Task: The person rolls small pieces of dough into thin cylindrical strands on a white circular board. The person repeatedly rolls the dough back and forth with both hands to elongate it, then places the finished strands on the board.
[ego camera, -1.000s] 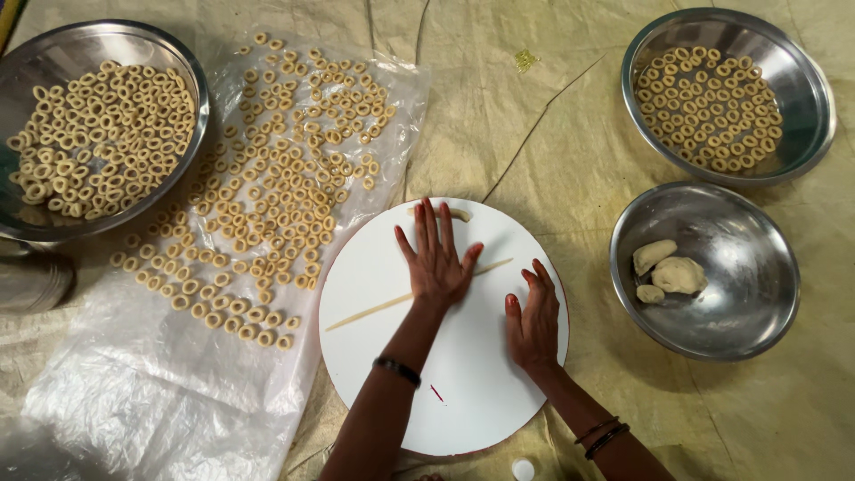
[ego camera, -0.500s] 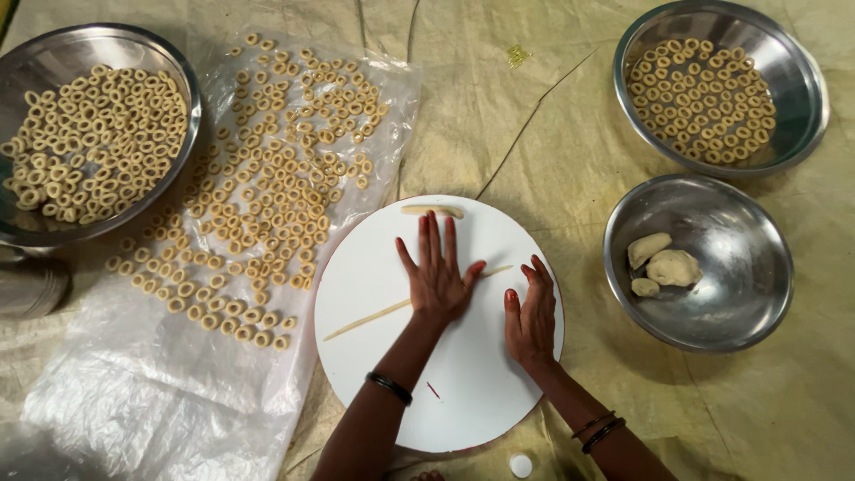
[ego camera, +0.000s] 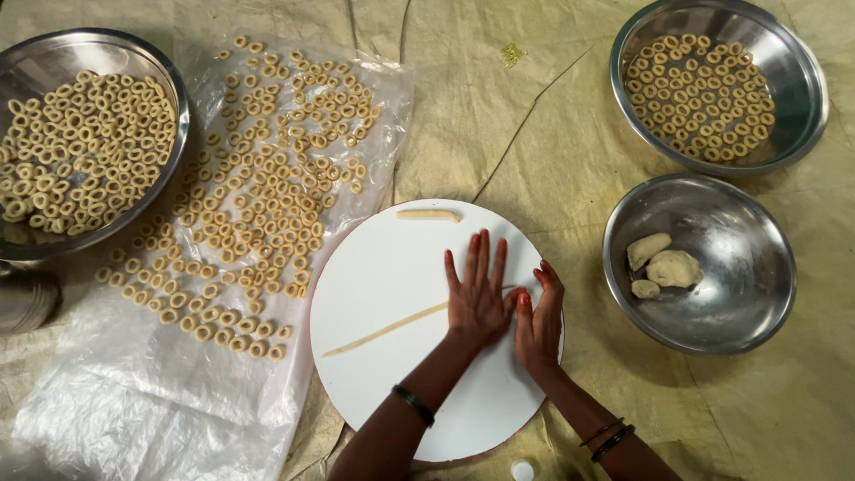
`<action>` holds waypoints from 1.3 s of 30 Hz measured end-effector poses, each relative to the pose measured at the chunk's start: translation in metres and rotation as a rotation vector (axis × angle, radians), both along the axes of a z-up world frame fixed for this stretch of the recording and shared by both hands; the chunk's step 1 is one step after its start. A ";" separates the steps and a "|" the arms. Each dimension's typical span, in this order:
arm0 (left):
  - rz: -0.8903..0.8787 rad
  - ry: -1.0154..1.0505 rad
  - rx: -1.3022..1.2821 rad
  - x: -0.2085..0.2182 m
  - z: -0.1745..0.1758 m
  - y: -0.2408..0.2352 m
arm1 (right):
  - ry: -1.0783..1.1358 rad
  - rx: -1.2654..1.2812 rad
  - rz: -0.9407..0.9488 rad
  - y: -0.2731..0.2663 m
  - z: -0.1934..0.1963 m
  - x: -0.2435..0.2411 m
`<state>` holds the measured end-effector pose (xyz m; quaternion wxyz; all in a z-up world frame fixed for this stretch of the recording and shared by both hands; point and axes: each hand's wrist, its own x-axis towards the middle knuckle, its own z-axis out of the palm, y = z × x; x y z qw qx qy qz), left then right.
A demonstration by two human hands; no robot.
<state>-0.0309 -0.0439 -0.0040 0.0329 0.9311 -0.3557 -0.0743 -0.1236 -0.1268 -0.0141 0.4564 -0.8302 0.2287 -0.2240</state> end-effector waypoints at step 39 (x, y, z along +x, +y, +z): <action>0.342 0.020 -0.012 0.064 0.022 0.093 | 0.028 -0.109 0.036 0.001 -0.001 0.000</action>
